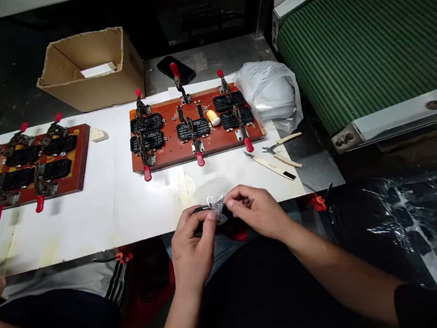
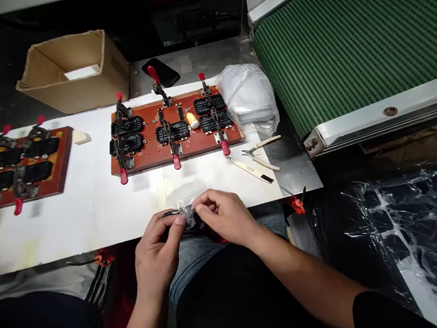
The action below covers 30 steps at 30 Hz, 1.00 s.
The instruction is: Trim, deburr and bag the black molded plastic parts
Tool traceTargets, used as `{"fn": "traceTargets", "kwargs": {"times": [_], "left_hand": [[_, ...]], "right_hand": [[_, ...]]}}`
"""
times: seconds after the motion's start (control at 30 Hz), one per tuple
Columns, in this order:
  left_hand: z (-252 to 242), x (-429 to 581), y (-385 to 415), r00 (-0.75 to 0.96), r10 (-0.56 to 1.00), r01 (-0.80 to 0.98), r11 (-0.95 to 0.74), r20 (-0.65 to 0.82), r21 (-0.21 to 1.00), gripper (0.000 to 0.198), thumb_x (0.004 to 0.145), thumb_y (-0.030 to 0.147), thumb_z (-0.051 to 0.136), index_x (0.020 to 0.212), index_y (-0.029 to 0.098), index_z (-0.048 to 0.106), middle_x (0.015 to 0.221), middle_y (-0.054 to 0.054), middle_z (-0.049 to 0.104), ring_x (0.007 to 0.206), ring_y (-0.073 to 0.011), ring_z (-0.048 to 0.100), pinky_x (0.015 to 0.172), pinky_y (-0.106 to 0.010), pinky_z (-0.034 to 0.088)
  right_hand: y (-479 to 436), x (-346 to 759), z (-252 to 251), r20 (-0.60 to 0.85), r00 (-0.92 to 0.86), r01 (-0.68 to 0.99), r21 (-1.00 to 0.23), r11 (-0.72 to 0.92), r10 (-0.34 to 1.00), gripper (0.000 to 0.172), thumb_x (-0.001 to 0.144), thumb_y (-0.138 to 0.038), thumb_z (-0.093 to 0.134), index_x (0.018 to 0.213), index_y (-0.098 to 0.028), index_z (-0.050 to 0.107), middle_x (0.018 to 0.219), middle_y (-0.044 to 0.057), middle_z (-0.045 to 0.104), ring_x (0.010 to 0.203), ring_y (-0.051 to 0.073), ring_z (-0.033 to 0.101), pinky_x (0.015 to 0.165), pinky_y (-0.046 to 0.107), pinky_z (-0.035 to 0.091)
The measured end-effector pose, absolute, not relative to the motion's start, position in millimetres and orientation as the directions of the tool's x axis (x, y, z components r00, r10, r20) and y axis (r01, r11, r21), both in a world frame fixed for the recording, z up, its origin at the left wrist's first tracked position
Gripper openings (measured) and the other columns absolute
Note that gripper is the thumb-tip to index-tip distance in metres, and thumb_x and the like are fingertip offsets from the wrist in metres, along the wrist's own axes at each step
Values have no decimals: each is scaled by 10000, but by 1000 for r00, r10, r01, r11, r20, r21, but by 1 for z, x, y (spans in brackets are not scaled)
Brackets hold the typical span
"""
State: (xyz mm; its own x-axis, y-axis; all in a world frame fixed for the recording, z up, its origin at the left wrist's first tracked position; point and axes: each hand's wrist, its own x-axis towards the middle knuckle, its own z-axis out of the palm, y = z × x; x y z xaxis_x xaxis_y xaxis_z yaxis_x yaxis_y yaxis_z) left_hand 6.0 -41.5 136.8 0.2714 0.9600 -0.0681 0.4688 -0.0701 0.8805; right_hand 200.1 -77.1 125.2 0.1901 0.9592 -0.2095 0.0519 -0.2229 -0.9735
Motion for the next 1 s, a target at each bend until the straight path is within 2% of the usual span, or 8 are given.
{"fn": "traceTargets", "kwargs": {"times": [0.1,0.33,0.53,0.63,0.73,0.8,0.9,1.0], "left_hand": [[135,6,-41,157,985,467,-13,-69,884,181,980,408,687,937,250,765,1071,-3,694,974,-169,676,931,-280,510],[132,9,-43,241,969,422,-49,-60,905,100,925,376,771,959,283,788,1095,6,698,1083,-168,649,955,-252,481],[132,8,-48,143,989,448,-44,-23,893,90,937,346,756,926,257,769,1032,5,692,1003,-162,653,909,-256,490],[133,14,-51,115,988,516,-148,103,843,85,953,326,737,965,246,767,1030,-5,675,986,-162,653,906,-265,495],[133,18,-54,125,975,540,-221,182,812,90,957,311,731,995,241,772,1042,-20,669,993,-174,658,905,-281,512],[133,18,-54,135,967,550,-256,218,795,91,954,302,731,1003,238,774,1071,-31,675,1020,-187,665,918,-296,524],[131,15,-54,104,959,571,-274,262,774,82,955,292,725,995,233,768,1071,-36,684,1056,-199,670,951,-310,525],[130,13,-52,91,967,560,-247,237,791,83,958,298,722,983,232,765,1060,-31,679,1059,-195,669,965,-309,519]], "right_hand": [[-77,205,127,-93,341,211,-962,-172,936,101,943,-284,645,933,-213,716,826,-10,695,673,116,592,650,242,481],[-78,191,131,-96,69,167,-980,-106,993,141,952,-372,701,942,-233,728,826,-13,651,634,108,534,598,241,451],[-79,194,124,141,222,529,-849,3,965,96,961,-222,578,888,-222,642,881,19,612,768,144,578,720,275,475],[-79,190,122,32,275,404,-911,-85,961,77,980,-321,607,989,-244,602,909,8,643,758,145,609,722,279,499],[-77,184,119,-177,248,180,-958,-225,953,247,936,-406,691,1082,-268,546,858,-40,657,672,130,620,646,257,506],[-75,185,115,-147,277,255,-941,-220,950,192,928,-342,676,1055,-263,556,816,-47,651,674,134,622,657,261,497],[-72,192,111,64,356,483,-867,-124,932,35,930,-259,617,944,-242,590,846,-4,656,748,154,624,726,290,487],[-71,195,111,49,386,377,-920,-109,921,76,948,-302,616,911,-238,596,878,14,653,748,154,610,710,287,492]]}}
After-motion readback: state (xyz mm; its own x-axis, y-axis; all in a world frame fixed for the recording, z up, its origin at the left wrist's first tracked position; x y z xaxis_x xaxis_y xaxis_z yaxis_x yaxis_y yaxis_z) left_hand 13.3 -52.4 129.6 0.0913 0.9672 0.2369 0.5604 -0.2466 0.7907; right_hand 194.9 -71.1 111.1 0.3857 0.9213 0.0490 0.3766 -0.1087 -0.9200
